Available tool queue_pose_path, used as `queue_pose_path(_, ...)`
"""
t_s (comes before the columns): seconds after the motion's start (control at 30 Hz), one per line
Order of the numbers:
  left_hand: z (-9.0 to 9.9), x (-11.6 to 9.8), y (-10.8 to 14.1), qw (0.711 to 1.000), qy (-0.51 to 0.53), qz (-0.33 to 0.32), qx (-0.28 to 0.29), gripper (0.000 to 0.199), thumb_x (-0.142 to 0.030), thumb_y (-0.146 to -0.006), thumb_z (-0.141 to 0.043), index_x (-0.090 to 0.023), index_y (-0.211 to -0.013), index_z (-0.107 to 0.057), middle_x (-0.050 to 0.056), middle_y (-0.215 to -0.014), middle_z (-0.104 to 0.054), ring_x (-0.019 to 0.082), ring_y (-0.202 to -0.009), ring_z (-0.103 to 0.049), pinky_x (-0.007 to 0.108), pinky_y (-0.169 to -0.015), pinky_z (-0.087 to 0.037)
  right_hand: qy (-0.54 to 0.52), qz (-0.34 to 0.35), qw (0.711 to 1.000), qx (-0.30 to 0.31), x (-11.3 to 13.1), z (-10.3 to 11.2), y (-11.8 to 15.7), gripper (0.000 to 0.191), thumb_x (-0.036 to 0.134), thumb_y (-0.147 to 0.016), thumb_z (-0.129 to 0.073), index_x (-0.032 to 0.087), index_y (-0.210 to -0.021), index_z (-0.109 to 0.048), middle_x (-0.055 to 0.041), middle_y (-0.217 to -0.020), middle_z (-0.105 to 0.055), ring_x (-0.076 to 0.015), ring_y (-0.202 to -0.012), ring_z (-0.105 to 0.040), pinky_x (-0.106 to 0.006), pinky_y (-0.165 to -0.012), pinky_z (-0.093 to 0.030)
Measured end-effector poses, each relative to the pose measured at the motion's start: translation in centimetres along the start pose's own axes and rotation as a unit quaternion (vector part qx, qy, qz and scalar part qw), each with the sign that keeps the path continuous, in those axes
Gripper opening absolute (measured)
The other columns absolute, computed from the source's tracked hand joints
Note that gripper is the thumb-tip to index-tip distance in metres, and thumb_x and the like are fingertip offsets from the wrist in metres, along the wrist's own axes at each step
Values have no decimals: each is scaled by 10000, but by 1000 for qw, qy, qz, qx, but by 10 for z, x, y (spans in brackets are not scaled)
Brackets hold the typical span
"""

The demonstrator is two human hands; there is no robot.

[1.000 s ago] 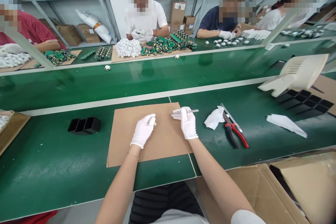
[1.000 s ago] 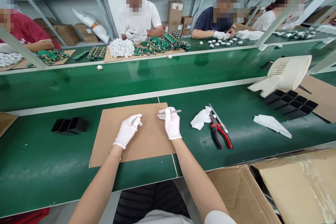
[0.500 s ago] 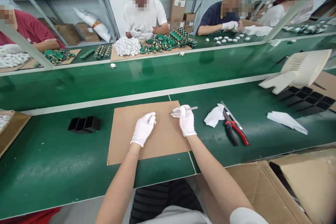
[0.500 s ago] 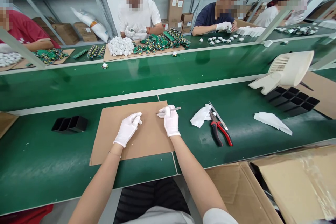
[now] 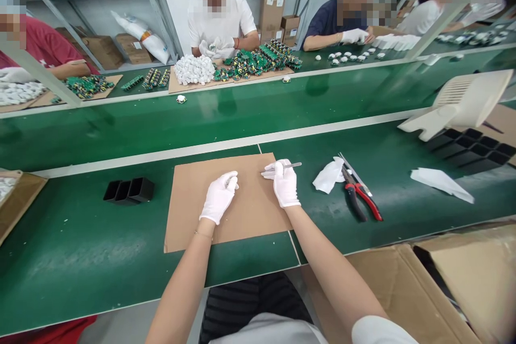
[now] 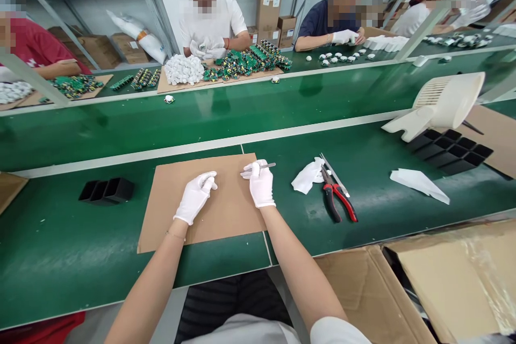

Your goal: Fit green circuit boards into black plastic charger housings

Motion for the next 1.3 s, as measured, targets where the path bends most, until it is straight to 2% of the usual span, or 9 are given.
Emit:
queue_pose_path(0.13,0,-1,0,1000,-2,0,-2,383,-376,-872,-442,-170,-1134,-633,33,-810,-682,136,-644,-583,294,-758,-491,-2,8,1000,-5,1,2,0,192,353,-916,-399,203,-832,-485,3,-774,-658,-117,-572,-671,-265,-606,-592)
queue_pose_path(0.43,0,2,-1,1000,-7,-2,-5,376,-365,-871,-441,-178,-1136,-632,30,-818,-685,133,-642,-583,285,-738,-492,13,12,1000,-16,1,3,0,195,327,-912,-411,196,-804,-506,11,-726,-641,-116,-563,-671,-254,-600,-593)
queue_pose_path(1.3,0,0,-1,1000,-27,-5,-4,356,-349,-872,-449,-191,-1129,-639,25,-816,-702,150,-711,-622,296,-795,-494,37,27,998,-36,-1,6,-1,248,404,-918,-410,203,-799,-494,5,-711,-647,-139,-573,-684,-261,-572,-590)
Point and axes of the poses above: each hand's wrist, its own y-axis away from the middle knuckle, its own z-axis out of the back of the hand, x = y × z, the point moved 6 cm from there along -y, towards the middle knuckle
